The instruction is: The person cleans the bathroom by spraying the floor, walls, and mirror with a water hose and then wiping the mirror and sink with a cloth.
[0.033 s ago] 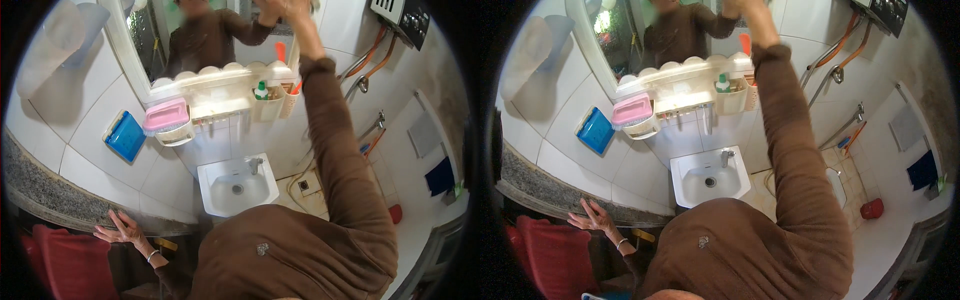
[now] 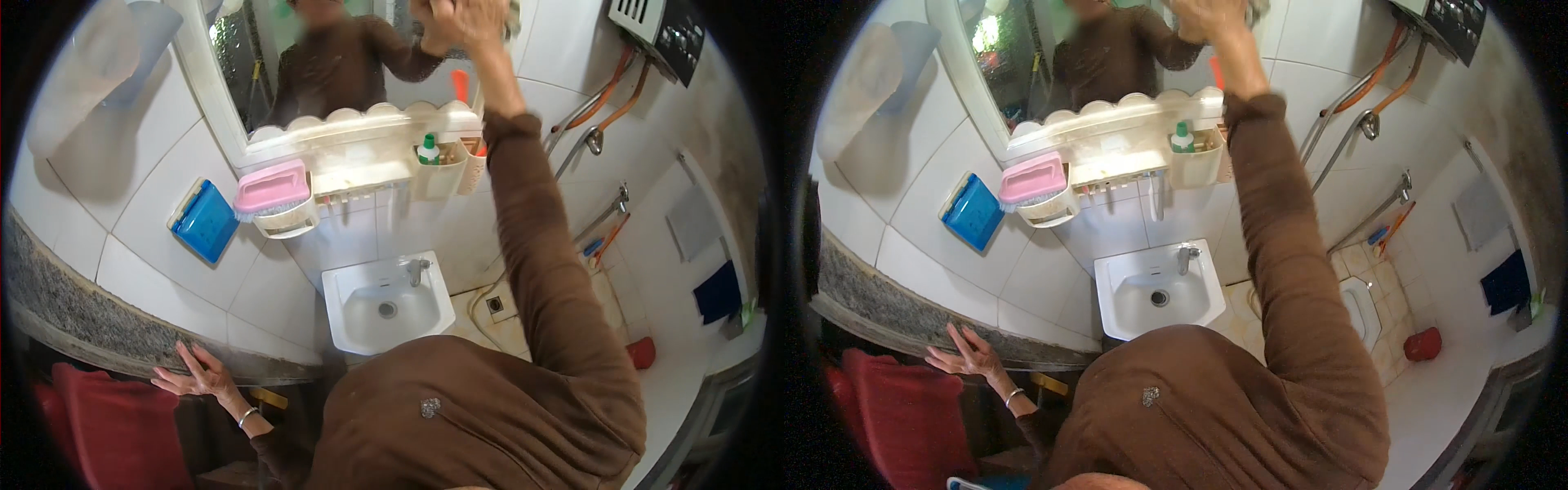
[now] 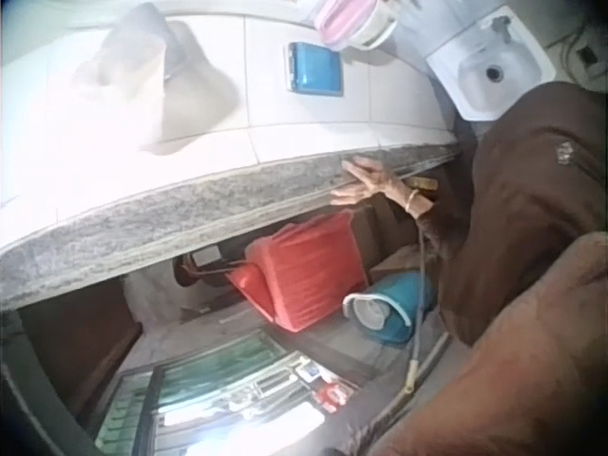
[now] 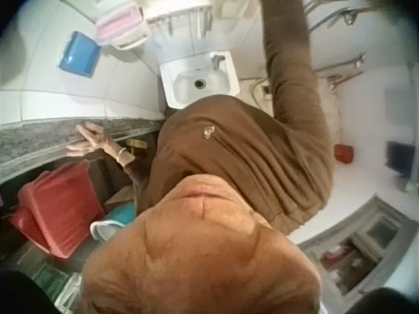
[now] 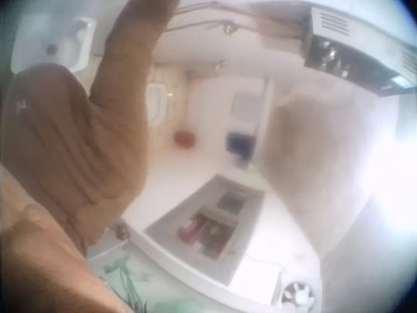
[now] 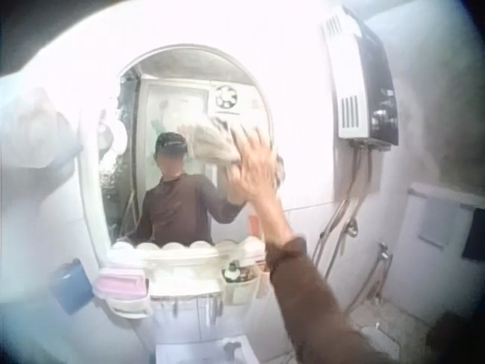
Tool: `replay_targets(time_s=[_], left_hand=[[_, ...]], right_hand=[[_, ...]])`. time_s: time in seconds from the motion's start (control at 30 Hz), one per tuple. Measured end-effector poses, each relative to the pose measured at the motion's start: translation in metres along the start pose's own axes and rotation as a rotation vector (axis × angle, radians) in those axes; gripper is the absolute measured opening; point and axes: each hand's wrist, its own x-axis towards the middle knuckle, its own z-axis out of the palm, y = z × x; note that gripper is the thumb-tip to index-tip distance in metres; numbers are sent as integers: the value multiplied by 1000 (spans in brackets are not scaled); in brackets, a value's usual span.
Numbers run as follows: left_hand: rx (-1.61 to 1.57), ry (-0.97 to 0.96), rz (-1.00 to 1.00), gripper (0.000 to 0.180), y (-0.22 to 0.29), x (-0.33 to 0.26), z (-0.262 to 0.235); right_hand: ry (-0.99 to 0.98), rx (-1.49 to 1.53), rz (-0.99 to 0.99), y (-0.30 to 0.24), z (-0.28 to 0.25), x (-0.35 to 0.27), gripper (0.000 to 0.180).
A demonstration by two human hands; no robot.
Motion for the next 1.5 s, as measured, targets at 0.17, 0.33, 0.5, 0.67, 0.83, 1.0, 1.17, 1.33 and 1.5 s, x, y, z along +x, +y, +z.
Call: replay_targets(time_s=[0.17, 0.33, 0.5, 0.67, 0.83, 1.0, 1.17, 1.33, 1.5], left_hand=[[-16, 45, -11, 23, -5, -1, 4], [-24, 32, -18, 21, -6, -1, 4], [-59, -33, -60, 21, 2, -5, 1], [-17, -72, -55, 19, -8, -5, -10], [-79, -72, -70, 27, 8, -5, -3], [-59, -94, -87, 22, -1, -7, -4], [-35, -68, -59, 21, -6, -10, -6], [-34, -50, -29, 22, -9, -10, 1], [-59, -53, 7, 23, -8, -8, 3]], right_hand=[[56, 49, 337, -62, -5, -54, 60], [-22, -60, 455, -78, 12, -115, 69], [-18, -78, 220, -69, -14, -93, 52], [167, -202, 94, -83, -5, 40, 47], [144, -195, 77, -101, 23, 164, 48], [-18, -99, -195, -148, 26, 120, 43], [63, -108, -349, -187, 48, 23, 40], [-59, -50, -421, -194, 38, -13, 43], [-107, 35, -551, -191, 38, -54, 42]])
